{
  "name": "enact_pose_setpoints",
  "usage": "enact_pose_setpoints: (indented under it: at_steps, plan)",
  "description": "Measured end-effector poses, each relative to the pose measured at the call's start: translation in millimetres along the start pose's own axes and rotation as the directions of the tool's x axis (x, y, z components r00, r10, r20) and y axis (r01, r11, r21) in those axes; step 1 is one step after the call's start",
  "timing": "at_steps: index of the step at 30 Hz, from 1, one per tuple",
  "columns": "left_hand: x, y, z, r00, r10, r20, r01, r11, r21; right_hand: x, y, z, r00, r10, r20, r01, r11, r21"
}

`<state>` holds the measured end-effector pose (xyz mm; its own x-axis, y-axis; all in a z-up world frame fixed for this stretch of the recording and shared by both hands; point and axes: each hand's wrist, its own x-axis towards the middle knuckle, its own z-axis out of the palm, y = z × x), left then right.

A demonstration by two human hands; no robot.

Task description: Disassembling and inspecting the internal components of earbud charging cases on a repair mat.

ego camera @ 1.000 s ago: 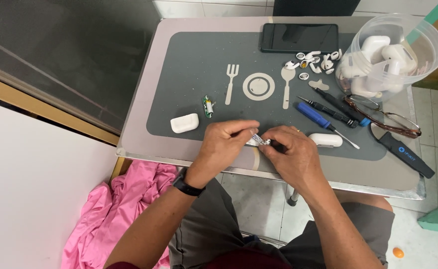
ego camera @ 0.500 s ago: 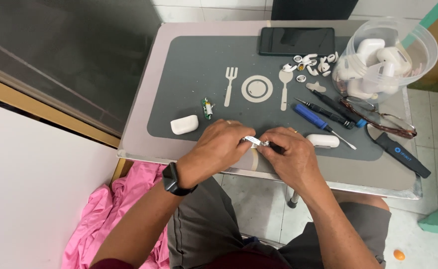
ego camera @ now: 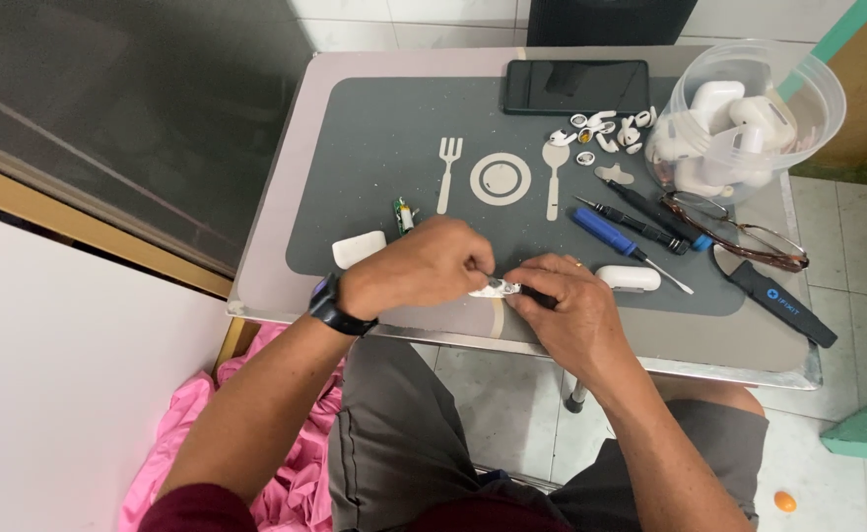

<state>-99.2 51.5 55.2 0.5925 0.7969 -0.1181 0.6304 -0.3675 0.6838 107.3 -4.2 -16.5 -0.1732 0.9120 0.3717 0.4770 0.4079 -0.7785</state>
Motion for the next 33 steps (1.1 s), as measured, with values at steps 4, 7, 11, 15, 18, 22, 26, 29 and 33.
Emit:
enact_pose_setpoints:
  at_steps: [4, 7, 11, 15, 18, 22, 26, 29, 33]
  plan:
    - [-14, 3, -7, 0.989, -0.137, -0.064, 0.116, 0.961, -0.253, 1, 4, 1, 1.0, 0.007, -0.004, -0.007, 0.999, 0.033]
    - [-18, -6, 2, 0.978, -0.165, -0.129, 0.111, 0.929, -0.352, 2, -3, 1, 1.0, 0.011, 0.007, -0.011, 0.998, 0.054]
    - [-18, -12, 12, 0.977, -0.132, -0.169, 0.065, 0.933, -0.354, 3, -2, 3, 1.0, 0.006, -0.024, -0.004, 0.998, 0.062]
    - [-13, -16, 27, 0.979, -0.09, -0.183, 0.023, 0.94, -0.34, 3, 2, 2, 0.998, -0.013, -0.056, 0.017, 0.997, 0.073]
    - [-11, -19, 26, 0.979, -0.099, -0.18, 0.043, 0.955, -0.293, 4, -1, 0, 0.999, -0.025, -0.04, 0.027, 0.998, 0.055]
    - [-11, -12, 19, 0.99, -0.006, -0.144, -0.027, 0.974, -0.223, 5, -1, -1, 0.999, -0.029, -0.026, 0.031, 0.998, 0.064]
    - [-9, -14, 25, 0.985, 0.133, -0.107, -0.125, 0.989, 0.079, 5, 0, -1, 0.999, -0.043, -0.016, 0.044, 0.997, 0.071]
    - [-3, -27, 40, 0.98, 0.18, -0.083, -0.146, 0.939, 0.312, 5, 0, -2, 0.999, -0.042, -0.004, 0.042, 0.997, 0.063]
    - [-1, -25, 42, 0.958, 0.288, -0.007, -0.236, 0.799, 0.553, 6, -4, -4, 0.999, -0.037, -0.005, 0.037, 0.997, 0.067]
